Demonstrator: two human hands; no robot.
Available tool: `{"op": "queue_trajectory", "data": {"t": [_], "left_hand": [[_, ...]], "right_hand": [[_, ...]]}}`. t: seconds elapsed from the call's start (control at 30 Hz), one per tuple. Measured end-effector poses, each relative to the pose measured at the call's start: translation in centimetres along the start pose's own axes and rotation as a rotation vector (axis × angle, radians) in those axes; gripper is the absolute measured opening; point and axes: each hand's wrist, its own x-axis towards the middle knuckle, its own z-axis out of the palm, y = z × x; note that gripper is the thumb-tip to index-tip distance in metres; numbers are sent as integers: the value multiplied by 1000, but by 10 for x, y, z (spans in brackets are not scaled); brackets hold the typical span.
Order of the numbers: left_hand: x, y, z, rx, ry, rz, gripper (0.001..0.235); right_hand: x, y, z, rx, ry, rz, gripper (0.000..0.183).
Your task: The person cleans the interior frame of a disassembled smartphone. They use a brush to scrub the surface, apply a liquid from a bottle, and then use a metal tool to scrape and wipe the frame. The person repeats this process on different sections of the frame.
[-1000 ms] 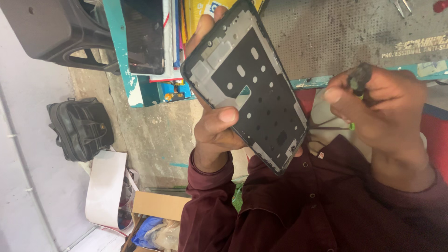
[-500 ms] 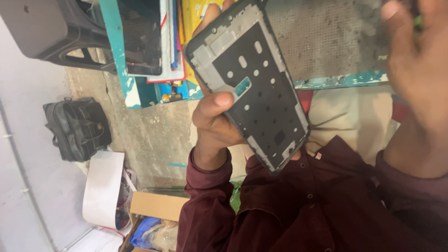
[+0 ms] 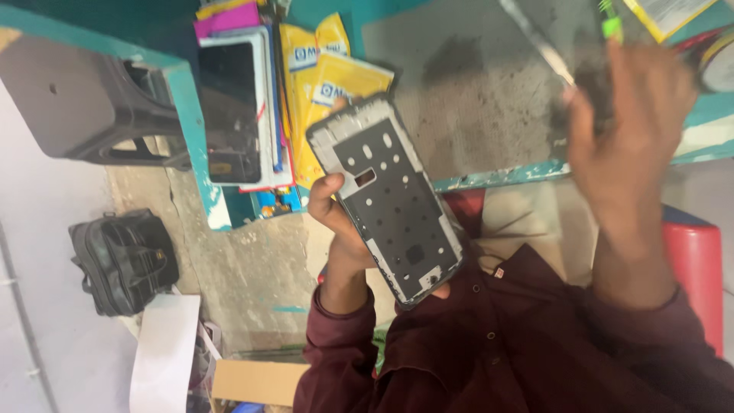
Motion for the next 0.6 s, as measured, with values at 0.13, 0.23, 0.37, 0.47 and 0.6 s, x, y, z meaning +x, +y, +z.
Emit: {"op": "queue_trajectory", "data": {"t": [0.13,0.23,0.37,0.47,0.6], "left_hand": [[-16,4,-2,-39,6,-112,129],[-37,-8,2,-360,276,-444,99],[-63,-37,-2,-980,542,-679,60],[-76,-61,-4,-1572,575,-790,48],[-66,-80,12,-1323,628,-777,47]], "right_hand": [[-4,-25,-17,-53,28,-30,54],[-6,-26,-19,-35,28,-20,52],[-4,-24,-17,-1,-6,-40,49],[-9,-20,-18,26,-74,-20,34],[-11,-15,-14,46,-65,-29,30]]}}
